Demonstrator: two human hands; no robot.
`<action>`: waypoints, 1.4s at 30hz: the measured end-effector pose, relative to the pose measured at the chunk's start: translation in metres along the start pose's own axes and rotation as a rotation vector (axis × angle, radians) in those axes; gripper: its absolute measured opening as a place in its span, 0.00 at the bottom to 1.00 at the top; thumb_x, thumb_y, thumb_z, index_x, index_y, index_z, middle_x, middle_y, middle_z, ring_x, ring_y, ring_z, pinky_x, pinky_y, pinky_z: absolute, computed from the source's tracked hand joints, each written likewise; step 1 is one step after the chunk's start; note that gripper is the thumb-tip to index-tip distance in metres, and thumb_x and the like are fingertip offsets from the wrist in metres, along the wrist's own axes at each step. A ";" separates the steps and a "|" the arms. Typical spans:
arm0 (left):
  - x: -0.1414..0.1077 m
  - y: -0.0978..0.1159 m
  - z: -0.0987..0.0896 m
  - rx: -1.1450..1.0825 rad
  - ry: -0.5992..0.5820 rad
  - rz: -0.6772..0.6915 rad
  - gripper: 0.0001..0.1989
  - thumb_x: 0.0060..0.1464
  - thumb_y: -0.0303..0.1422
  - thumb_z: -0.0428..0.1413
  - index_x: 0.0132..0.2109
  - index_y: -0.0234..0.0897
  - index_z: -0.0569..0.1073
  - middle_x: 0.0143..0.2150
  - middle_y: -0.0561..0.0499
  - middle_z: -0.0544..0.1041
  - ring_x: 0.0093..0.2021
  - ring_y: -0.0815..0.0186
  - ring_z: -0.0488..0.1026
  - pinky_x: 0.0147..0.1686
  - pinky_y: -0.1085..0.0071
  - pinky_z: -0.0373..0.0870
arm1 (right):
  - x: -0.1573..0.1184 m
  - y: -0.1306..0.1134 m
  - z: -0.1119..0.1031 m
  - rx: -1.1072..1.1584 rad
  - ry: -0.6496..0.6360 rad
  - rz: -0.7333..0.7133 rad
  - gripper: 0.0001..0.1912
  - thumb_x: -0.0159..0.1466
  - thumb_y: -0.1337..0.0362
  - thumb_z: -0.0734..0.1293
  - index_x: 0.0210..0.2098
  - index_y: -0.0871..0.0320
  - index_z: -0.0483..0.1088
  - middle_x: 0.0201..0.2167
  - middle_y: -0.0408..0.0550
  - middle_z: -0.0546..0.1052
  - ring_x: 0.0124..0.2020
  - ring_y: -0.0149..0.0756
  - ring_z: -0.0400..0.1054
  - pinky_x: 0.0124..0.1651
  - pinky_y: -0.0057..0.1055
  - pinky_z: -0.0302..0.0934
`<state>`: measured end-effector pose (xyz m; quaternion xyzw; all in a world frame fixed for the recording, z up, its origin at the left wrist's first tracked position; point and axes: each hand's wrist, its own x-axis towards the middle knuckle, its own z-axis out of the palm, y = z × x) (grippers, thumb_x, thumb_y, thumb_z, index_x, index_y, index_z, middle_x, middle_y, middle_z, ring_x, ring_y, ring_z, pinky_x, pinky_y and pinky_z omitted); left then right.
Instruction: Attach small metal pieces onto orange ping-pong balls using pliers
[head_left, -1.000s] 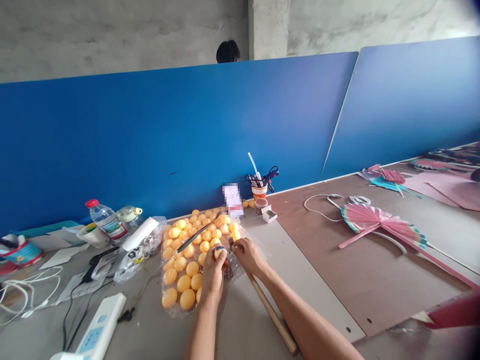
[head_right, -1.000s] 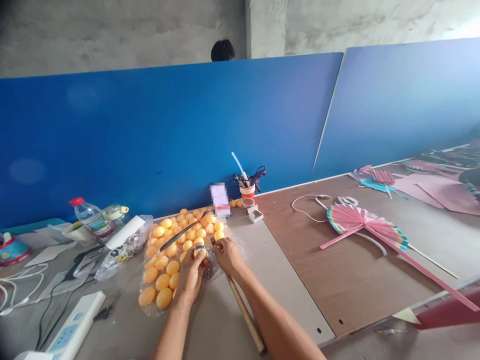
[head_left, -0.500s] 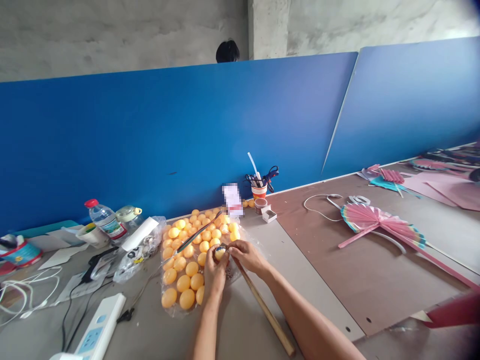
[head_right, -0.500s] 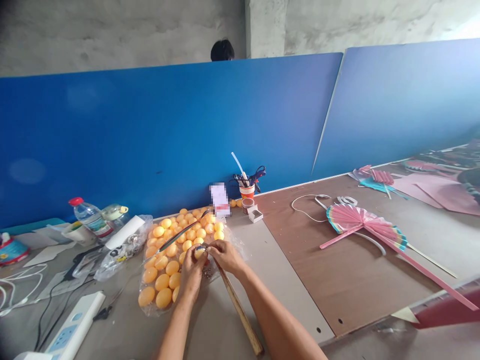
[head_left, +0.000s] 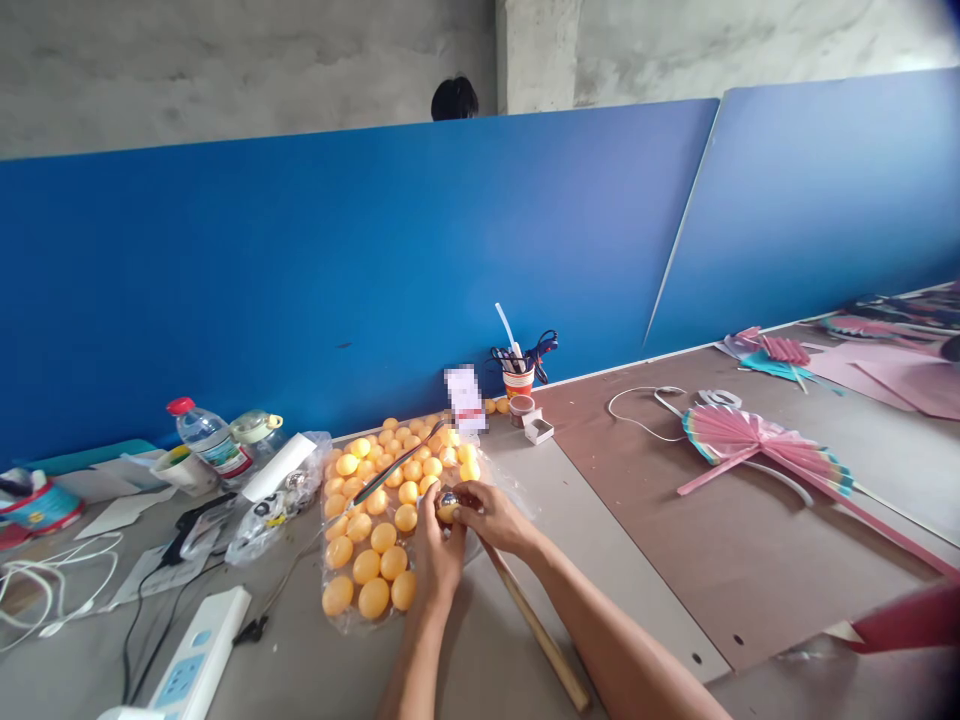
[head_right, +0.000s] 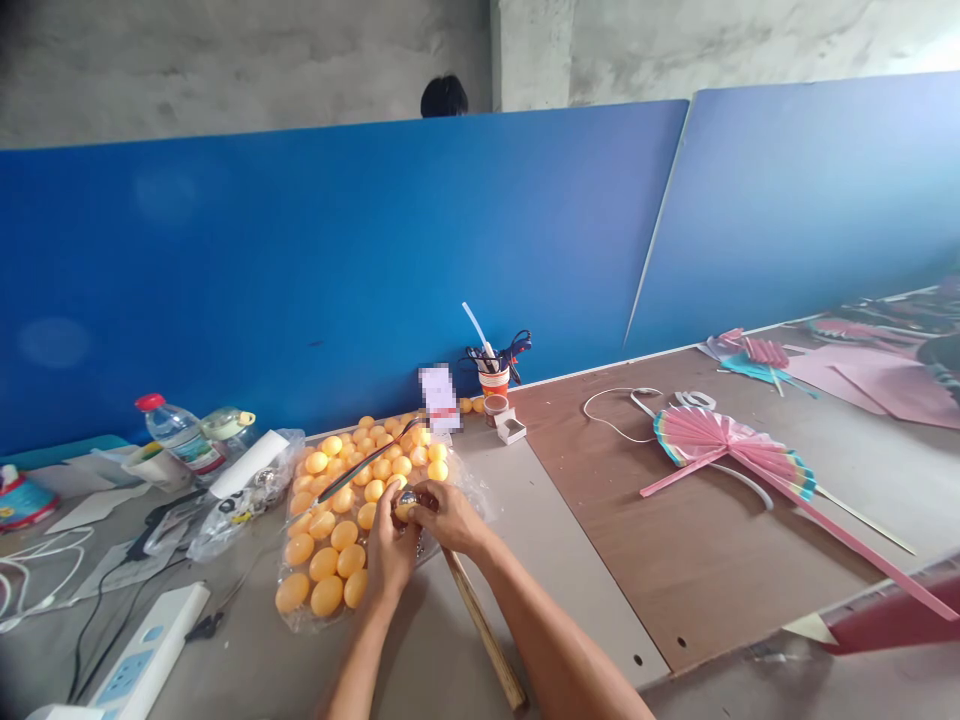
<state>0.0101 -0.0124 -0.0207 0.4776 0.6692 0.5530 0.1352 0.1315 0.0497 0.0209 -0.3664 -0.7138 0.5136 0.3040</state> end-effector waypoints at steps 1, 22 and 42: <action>0.000 0.000 0.000 0.013 0.001 0.014 0.24 0.55 0.32 0.56 0.59 0.35 0.70 0.56 0.37 0.77 0.55 0.54 0.77 0.52 0.59 0.75 | 0.000 0.000 0.000 0.011 0.003 0.005 0.12 0.57 0.66 0.69 0.41 0.59 0.77 0.34 0.45 0.78 0.36 0.36 0.68 0.41 0.32 0.62; -0.003 0.004 -0.001 0.008 -0.003 0.064 0.20 0.59 0.36 0.56 0.57 0.38 0.72 0.54 0.38 0.79 0.54 0.54 0.77 0.52 0.56 0.76 | -0.001 -0.002 -0.002 0.403 -0.004 0.082 0.15 0.58 0.55 0.71 0.40 0.58 0.75 0.33 0.44 0.77 0.34 0.35 0.70 0.39 0.32 0.63; -0.004 0.004 -0.001 -0.033 0.011 0.100 0.22 0.60 0.36 0.56 0.61 0.39 0.69 0.57 0.40 0.79 0.57 0.55 0.77 0.54 0.58 0.76 | -0.002 0.000 -0.001 0.441 -0.072 0.077 0.16 0.59 0.54 0.71 0.40 0.59 0.74 0.34 0.46 0.80 0.35 0.37 0.74 0.41 0.33 0.66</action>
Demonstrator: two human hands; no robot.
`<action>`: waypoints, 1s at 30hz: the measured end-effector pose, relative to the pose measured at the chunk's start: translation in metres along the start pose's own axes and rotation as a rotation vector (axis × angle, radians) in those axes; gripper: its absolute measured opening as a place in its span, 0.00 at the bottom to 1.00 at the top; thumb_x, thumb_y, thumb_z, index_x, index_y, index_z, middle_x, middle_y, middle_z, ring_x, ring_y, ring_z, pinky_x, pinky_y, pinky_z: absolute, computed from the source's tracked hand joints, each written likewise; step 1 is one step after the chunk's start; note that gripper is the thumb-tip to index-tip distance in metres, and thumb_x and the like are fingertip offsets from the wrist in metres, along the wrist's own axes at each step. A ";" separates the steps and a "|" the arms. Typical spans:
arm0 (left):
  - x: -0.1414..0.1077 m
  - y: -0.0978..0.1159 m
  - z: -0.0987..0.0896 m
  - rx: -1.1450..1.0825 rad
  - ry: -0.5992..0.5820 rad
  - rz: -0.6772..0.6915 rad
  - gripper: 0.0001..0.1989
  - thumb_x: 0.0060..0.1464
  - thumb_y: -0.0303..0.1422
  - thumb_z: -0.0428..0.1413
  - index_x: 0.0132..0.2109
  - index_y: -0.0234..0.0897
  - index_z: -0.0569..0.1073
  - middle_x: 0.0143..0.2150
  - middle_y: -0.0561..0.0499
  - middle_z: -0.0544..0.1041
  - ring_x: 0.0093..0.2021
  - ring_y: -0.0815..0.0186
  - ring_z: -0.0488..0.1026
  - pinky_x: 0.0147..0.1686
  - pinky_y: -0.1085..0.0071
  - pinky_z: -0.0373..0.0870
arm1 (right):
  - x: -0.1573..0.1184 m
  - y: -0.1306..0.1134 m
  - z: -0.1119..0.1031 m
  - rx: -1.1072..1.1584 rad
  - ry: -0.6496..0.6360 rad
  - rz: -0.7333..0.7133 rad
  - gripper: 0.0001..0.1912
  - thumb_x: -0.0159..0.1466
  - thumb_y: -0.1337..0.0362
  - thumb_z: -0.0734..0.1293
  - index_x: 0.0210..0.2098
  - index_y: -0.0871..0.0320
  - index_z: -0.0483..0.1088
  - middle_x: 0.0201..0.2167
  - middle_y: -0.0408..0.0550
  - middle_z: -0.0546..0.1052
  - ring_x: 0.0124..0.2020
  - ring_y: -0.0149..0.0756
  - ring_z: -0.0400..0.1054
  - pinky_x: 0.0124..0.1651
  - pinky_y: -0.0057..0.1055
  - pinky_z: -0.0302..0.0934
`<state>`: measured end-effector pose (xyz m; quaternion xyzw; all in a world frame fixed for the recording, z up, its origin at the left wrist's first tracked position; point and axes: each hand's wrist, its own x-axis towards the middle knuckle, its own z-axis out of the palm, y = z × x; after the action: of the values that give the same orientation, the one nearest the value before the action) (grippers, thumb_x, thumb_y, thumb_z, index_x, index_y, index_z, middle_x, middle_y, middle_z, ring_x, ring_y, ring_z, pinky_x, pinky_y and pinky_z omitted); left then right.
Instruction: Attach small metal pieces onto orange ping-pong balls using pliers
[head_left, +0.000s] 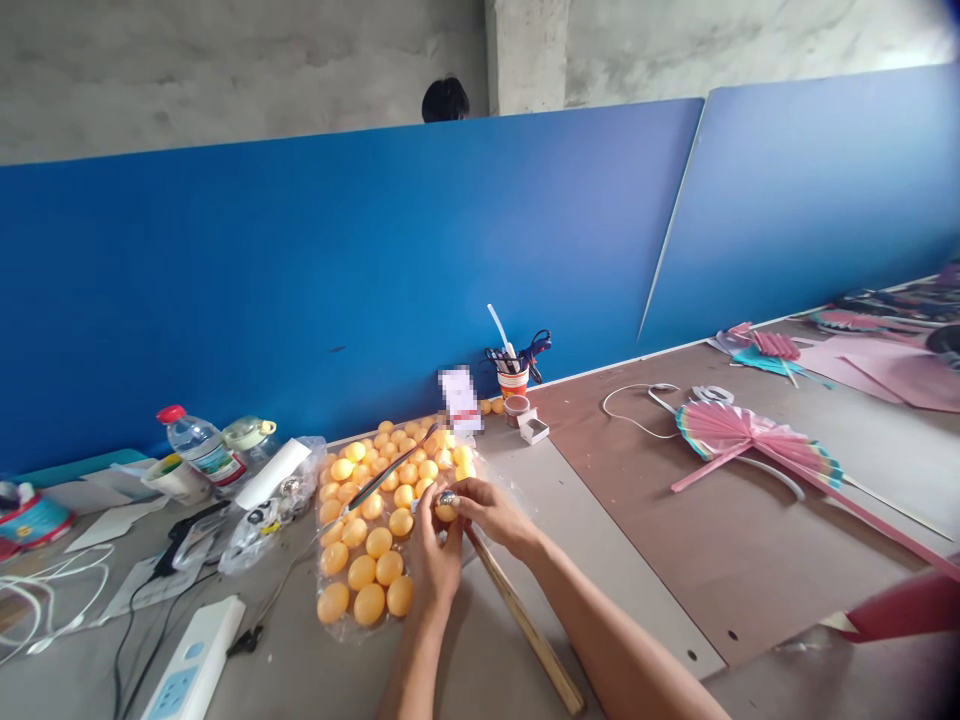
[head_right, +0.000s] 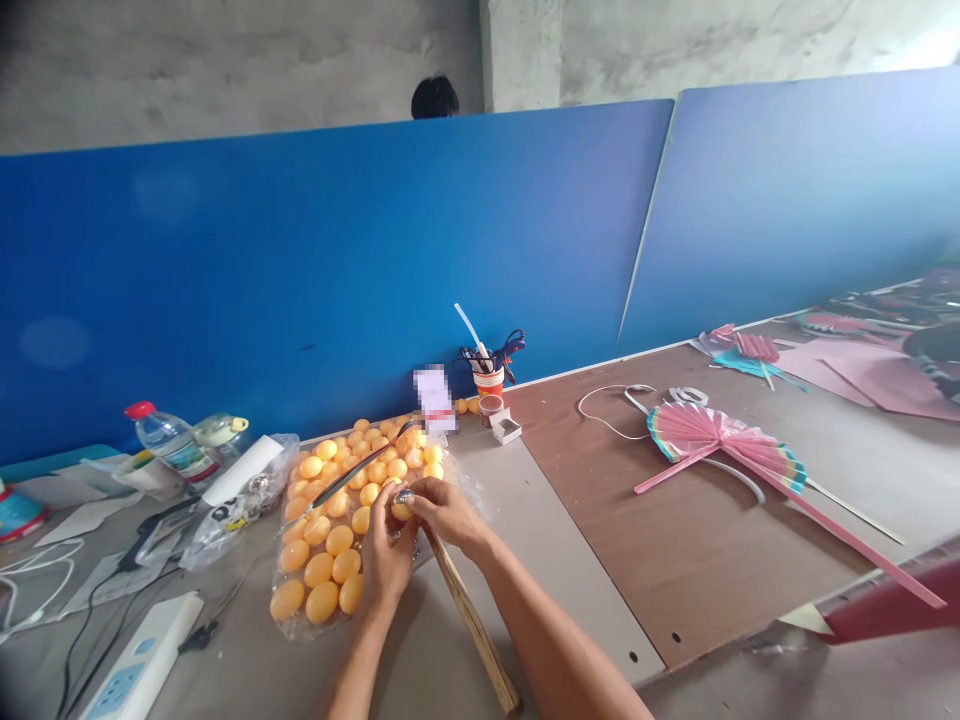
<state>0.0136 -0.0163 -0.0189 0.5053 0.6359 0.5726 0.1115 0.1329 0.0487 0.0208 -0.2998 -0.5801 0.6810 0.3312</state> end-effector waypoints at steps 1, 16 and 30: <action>0.000 0.002 -0.001 0.008 -0.015 0.000 0.22 0.60 0.34 0.56 0.61 0.39 0.69 0.57 0.40 0.78 0.57 0.56 0.77 0.54 0.58 0.76 | 0.000 0.001 0.000 -0.004 -0.020 -0.009 0.16 0.59 0.54 0.71 0.41 0.59 0.74 0.35 0.47 0.80 0.37 0.38 0.74 0.42 0.33 0.66; 0.002 0.014 -0.001 0.032 -0.080 -0.060 0.24 0.58 0.27 0.52 0.61 0.39 0.70 0.55 0.40 0.80 0.52 0.56 0.79 0.48 0.60 0.78 | -0.002 -0.006 0.005 -0.162 0.014 -0.083 0.09 0.58 0.61 0.68 0.37 0.59 0.74 0.32 0.46 0.79 0.36 0.39 0.73 0.41 0.33 0.66; 0.003 0.016 -0.002 0.029 -0.086 -0.106 0.28 0.52 0.23 0.53 0.60 0.40 0.71 0.50 0.43 0.82 0.50 0.56 0.80 0.51 0.59 0.77 | -0.003 -0.005 0.007 -0.353 0.035 -0.159 0.14 0.57 0.65 0.68 0.43 0.58 0.74 0.41 0.47 0.79 0.40 0.38 0.70 0.45 0.33 0.64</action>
<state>0.0186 -0.0180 -0.0035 0.4966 0.6646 0.5345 0.1613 0.1303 0.0427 0.0269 -0.3184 -0.7065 0.5352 0.3363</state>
